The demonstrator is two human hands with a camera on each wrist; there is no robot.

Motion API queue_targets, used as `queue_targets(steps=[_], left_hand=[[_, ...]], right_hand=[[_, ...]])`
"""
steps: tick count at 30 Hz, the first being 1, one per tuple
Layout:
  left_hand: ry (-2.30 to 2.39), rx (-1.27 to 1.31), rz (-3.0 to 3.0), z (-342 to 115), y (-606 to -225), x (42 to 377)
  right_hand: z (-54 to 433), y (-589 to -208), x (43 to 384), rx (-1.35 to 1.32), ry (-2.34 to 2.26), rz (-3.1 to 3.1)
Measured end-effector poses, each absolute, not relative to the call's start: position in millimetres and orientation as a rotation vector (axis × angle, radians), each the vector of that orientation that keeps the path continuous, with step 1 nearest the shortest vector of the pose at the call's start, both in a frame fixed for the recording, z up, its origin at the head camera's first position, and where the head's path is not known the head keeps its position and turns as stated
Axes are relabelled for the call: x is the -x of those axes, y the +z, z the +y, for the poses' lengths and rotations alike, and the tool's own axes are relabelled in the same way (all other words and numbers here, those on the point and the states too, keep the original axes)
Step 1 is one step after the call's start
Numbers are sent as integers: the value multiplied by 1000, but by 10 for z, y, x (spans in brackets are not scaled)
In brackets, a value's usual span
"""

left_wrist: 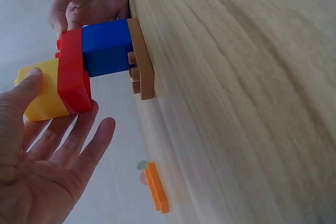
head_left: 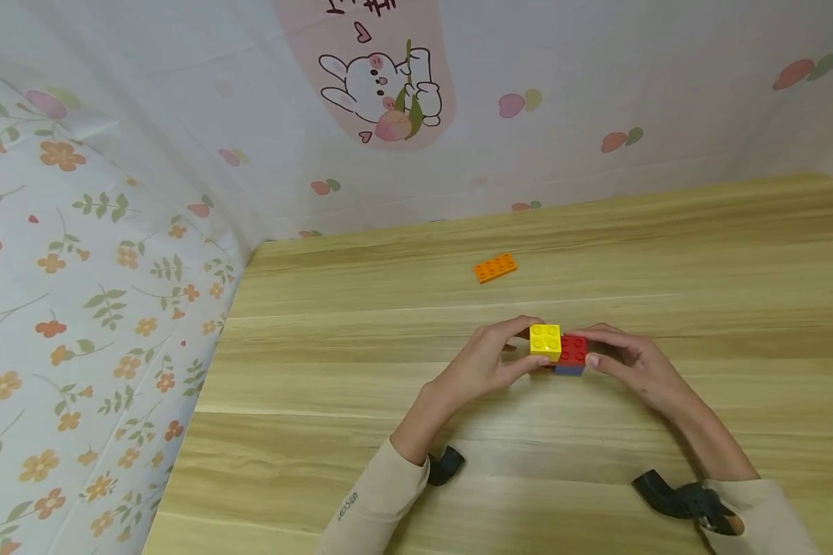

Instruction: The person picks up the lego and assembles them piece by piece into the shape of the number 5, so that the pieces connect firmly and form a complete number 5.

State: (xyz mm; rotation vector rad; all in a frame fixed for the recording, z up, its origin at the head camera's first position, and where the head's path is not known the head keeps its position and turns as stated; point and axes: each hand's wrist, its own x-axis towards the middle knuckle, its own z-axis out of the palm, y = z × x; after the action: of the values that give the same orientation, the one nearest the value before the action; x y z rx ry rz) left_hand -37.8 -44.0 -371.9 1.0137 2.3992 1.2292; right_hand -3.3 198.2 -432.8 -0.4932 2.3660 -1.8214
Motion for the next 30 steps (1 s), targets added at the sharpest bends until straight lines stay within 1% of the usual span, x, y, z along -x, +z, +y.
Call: queue_targets(steps=[9, 17, 30], left_hand=[[1216, -1028, 2397, -439, -3719, 378], [1214, -1007, 2402, -442, -3718, 376], [1212, -973, 2396, -444, -3724, 376]], right_hand=[[1961, -4349, 14, 467, -1828, 2383], [1963, -4300, 3, 350, -1748, 2422], [1946, -4329, -2, 306, -1694, 2520]])
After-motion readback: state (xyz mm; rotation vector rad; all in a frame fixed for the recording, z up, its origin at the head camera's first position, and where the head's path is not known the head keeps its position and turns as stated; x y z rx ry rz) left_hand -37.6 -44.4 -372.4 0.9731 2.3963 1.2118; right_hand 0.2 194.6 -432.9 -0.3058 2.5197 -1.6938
